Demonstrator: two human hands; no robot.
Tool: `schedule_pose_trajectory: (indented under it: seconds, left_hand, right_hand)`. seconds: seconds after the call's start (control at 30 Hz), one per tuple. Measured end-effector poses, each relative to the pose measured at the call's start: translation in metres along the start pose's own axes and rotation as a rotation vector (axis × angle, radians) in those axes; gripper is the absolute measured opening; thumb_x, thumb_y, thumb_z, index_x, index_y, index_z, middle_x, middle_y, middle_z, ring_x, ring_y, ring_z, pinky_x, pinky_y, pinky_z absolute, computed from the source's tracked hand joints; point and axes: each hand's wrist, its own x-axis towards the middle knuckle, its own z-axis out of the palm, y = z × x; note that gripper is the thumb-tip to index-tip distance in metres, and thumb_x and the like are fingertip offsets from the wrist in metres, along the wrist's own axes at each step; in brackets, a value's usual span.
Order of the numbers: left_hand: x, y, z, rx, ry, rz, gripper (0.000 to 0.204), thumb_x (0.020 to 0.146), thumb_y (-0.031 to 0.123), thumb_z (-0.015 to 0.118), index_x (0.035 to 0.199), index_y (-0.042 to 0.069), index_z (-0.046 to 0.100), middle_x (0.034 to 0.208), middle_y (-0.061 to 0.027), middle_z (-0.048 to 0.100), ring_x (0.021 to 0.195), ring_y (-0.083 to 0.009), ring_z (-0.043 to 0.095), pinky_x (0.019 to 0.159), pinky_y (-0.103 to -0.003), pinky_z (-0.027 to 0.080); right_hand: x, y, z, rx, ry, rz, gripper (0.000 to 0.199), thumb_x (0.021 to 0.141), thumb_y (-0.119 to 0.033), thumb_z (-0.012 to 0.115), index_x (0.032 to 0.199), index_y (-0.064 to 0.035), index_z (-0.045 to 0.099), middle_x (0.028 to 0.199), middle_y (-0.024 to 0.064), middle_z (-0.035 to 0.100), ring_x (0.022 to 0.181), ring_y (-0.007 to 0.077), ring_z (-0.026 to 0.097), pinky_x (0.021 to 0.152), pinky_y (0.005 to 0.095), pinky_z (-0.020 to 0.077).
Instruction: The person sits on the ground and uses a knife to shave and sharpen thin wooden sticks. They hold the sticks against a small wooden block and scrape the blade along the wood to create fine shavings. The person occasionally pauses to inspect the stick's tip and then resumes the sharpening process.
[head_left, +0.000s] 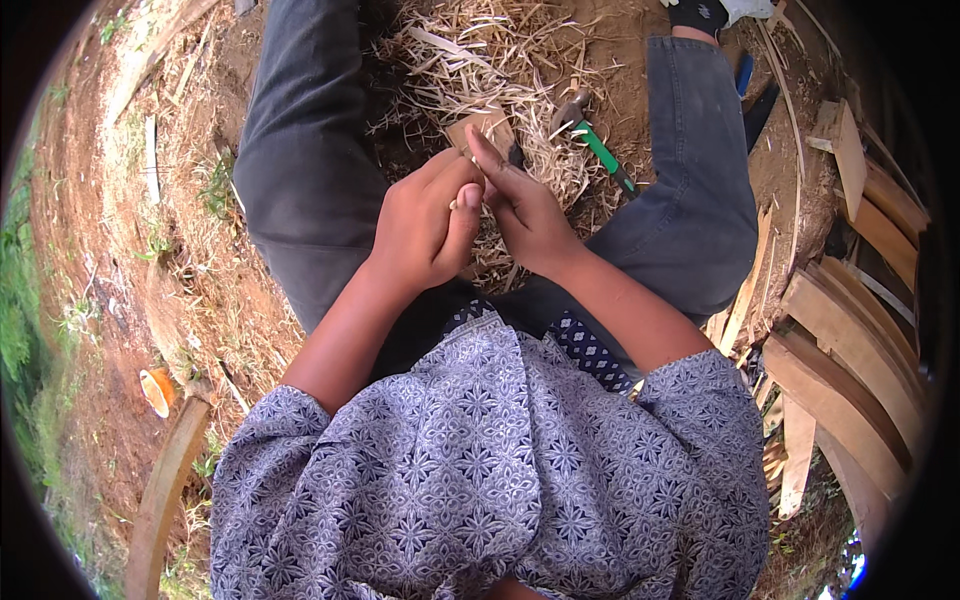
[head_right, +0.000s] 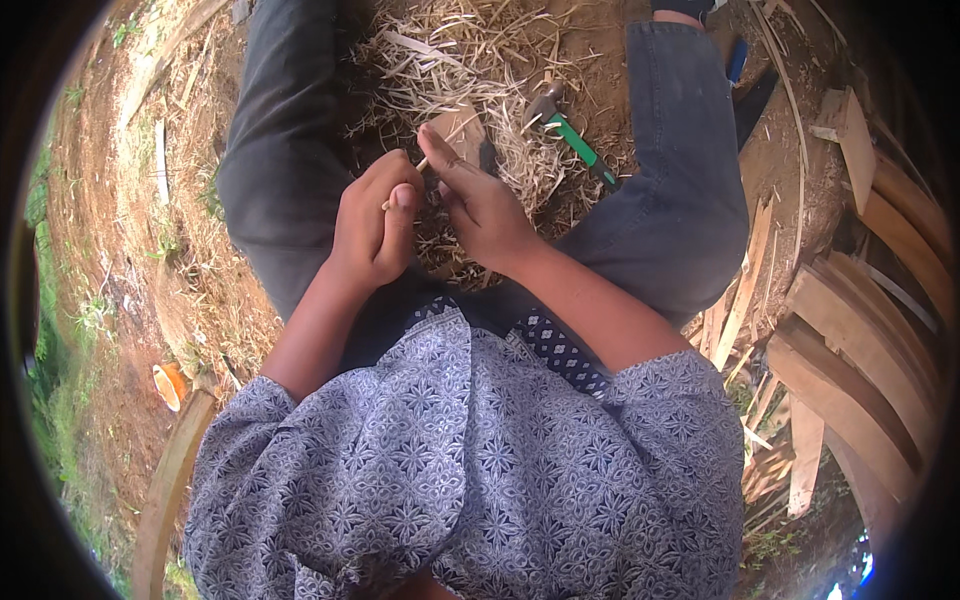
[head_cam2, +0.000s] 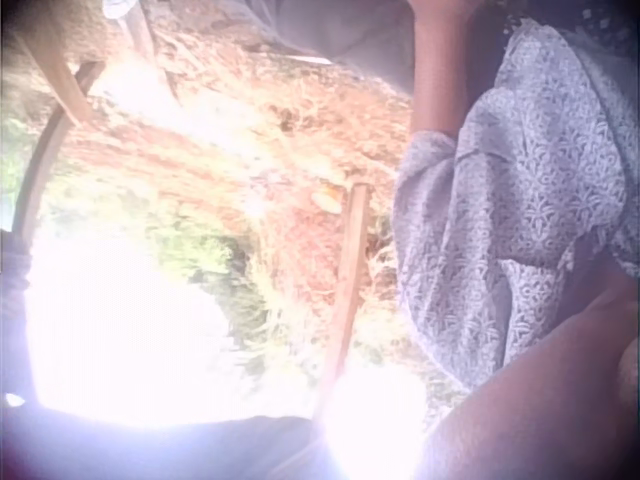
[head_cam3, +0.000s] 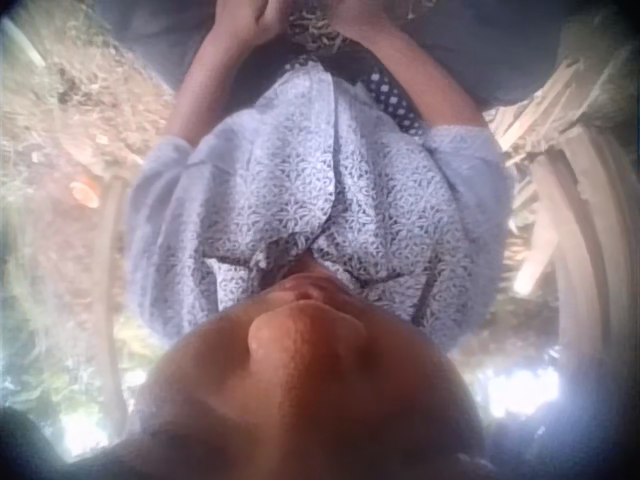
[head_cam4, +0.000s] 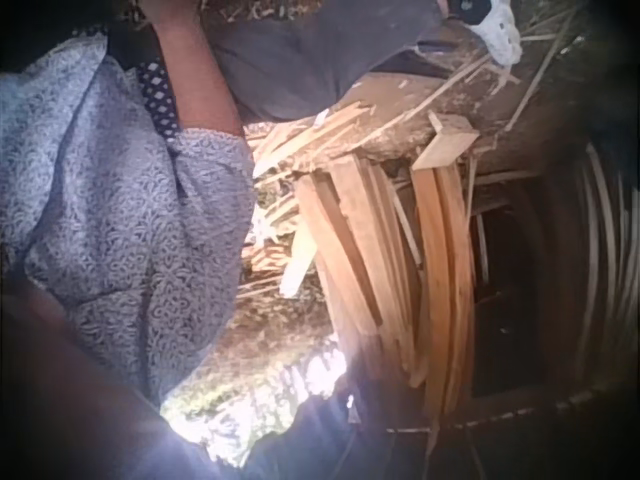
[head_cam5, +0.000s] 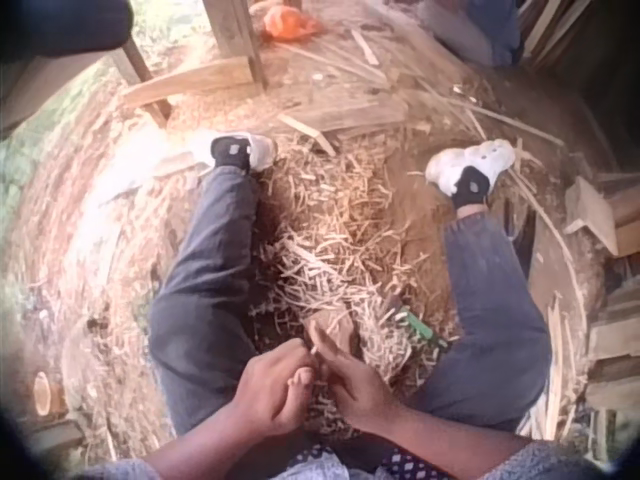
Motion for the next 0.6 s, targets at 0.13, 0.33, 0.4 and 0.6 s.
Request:
schedule_pose_trajectory:
  seconds: [0.13,0.33,0.4,0.6]
  left_hand:
    - [0.016,0.004,-0.004,0.012,-0.027,0.006,0.031,0.107,0.021,0.041,0.087,0.000,0.053,0.075,-0.0153,0.047,0.065,-0.0349,0.050,0.063,-0.042,0.042]
    - [0.054,-0.010,-0.015,0.060,-0.117,0.034,0.033,0.107,0.023,0.042,0.091,-0.002,0.055,0.077,-0.0192,0.051,0.072,-0.0400,0.052,0.069,-0.044,0.045]
    - [0.058,-0.013,-0.017,0.055,-0.093,0.040,0.036,0.108,0.025,0.040,0.089,-0.003,0.054,0.076,-0.0184,0.050,0.070,-0.0367,0.051,0.069,-0.042,0.044]
    - [0.044,-0.024,-0.024,-0.034,-0.002,-0.037,0.033,0.107,0.022,0.043,0.089,-0.002,0.055,0.077,-0.0202,0.055,0.073,-0.0423,0.055,0.069,-0.044,0.045]
  right_hand:
    - [0.004,0.014,-0.009,-0.011,0.053,0.192,0.057,0.100,-0.004,0.046,0.156,-0.0072,0.042,0.149,0.0235,0.054,0.143,0.0322,0.050,0.114,0.0349,0.0407]
    - [0.026,0.028,-0.028,-0.024,0.023,0.329,0.052,0.100,-0.010,0.051,0.152,-0.0101,0.051,0.123,0.0215,0.070,0.088,0.0197,0.067,0.087,0.0308,0.0505]
    - [0.027,0.032,-0.030,-0.077,0.086,0.345,0.052,0.098,-0.011,0.054,0.150,-0.0136,0.054,0.124,0.0187,0.071,0.082,0.0230,0.070,0.080,0.0323,0.0528]
    - [-0.021,0.056,0.020,-0.553,0.055,-0.026,0.050,0.093,-0.005,0.057,0.141,-0.0180,0.062,0.143,0.0014,0.063,0.094,0.0271,0.072,0.078,0.0378,0.0591]
